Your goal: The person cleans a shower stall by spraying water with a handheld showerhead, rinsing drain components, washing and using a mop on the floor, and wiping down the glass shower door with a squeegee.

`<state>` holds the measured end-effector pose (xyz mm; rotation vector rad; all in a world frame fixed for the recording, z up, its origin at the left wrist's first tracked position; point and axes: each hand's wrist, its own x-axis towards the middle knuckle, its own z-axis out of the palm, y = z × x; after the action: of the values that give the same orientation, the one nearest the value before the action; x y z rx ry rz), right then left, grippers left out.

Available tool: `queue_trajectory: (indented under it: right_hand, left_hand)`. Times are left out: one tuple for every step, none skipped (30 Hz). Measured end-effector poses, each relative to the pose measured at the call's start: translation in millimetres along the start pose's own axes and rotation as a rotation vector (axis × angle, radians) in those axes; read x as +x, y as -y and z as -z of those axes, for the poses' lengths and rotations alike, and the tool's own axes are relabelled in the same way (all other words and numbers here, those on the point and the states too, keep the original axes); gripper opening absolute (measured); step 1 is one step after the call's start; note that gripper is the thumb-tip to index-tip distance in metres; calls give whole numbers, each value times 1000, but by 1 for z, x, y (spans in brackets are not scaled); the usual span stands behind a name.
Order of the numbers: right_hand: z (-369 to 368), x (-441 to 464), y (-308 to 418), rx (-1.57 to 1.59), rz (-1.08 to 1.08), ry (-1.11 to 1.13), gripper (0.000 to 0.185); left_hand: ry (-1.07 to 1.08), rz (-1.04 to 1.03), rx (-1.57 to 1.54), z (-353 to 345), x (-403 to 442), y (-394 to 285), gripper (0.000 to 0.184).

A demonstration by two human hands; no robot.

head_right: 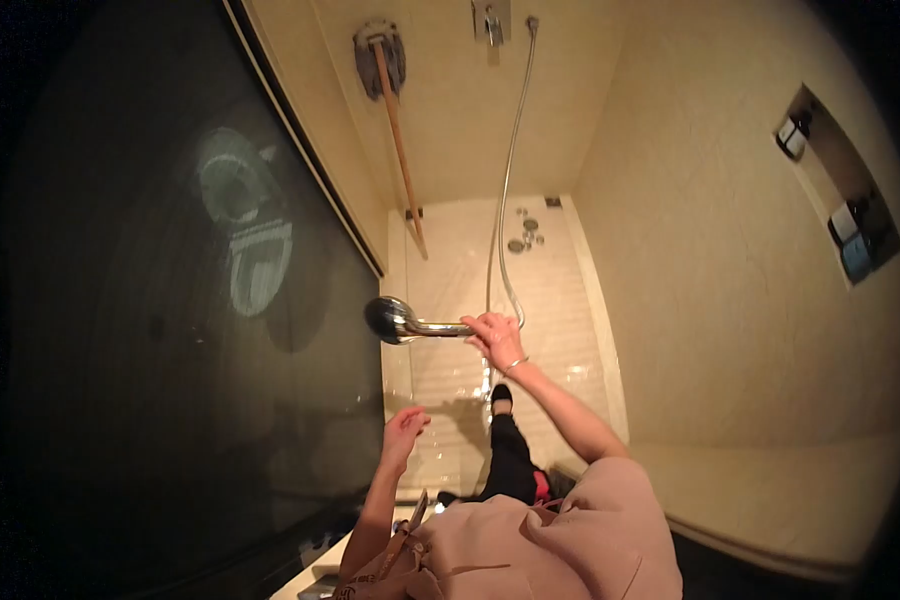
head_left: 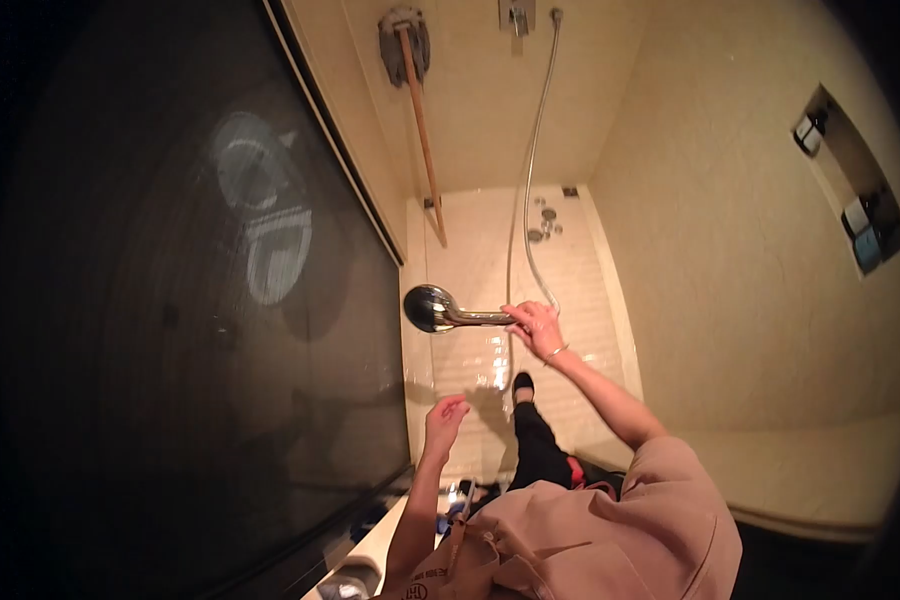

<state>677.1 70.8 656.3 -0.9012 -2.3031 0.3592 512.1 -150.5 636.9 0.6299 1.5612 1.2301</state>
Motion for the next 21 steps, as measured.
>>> queue_trajectory:
  right_hand:
    - [8,18,2,79,-36,-16,34]
    - [4,32,-3,194,-70,-54,34]
    - [-1,52,-14,309,-94,-96,34]
    - [0,77,-22,312,-65,-152,34]
    - [4,91,-23,325,-54,-194,35]
    - [10,103,-27,336,-50,-231,36]
    - [13,95,-31,389,-76,-196,37]
    - [19,113,-42,443,-125,-172,37]
    - [26,128,-53,499,-175,-143,37]
    - [36,143,-71,728,-238,-63,34]
    - [40,164,-96,754,-245,-90,33]
    - [33,190,-118,772,-258,-118,32]
    - [37,212,-134,794,-269,-139,33]
    - [39,237,-149,993,-391,-103,35]
    - [44,268,-161,1190,-522,-65,37]
    - [41,301,-175,1330,-543,-28,40]
    - [36,335,-191,1469,-563,10,43]
    - [28,369,-211,1557,-599,83,44]
    - [19,402,-231,1642,-636,158,45]
    - [35,432,-228,1753,-702,247,45]
    - [51,458,-221,1864,-767,339,46]
  left_hand:
    - [1,-118,-25,-23,30,-19,28]
    - [4,-236,-46,-47,60,-42,29]
    - [-50,-310,-139,-75,92,-73,28]
    - [-102,-380,-234,-105,119,-109,26]
    - [-157,-426,-324,-126,140,-134,25]
    - [-184,-393,-397,-140,167,-148,22]
    - [-221,-372,-487,-151,184,-144,20]
    - [-242,-337,-560,-163,215,-159,17]
    - [-276,-325,-540,-175,231,-176,16]
    - [-311,-314,-516,-187,243,-193,16]
    - [-346,-305,-495,-196,256,-208,16]
    - [-357,-320,-424,-193,274,-218,17]
    - [-314,-327,-370,-198,281,-227,17]
    - [-272,-331,-319,-204,286,-235,17]
    - [-230,-332,-266,-209,293,-240,17]
    - [-186,-383,-211,-215,320,-230,16]
    - [-138,-408,-182,-219,331,-235,15]
    - [-91,-432,-153,-224,341,-244,14]
    - [-42,-457,-126,-229,352,-254,12]
    - [-25,-443,-146,-230,364,-263,11]
    - [-38,-461,-113,-230,375,-267,11]
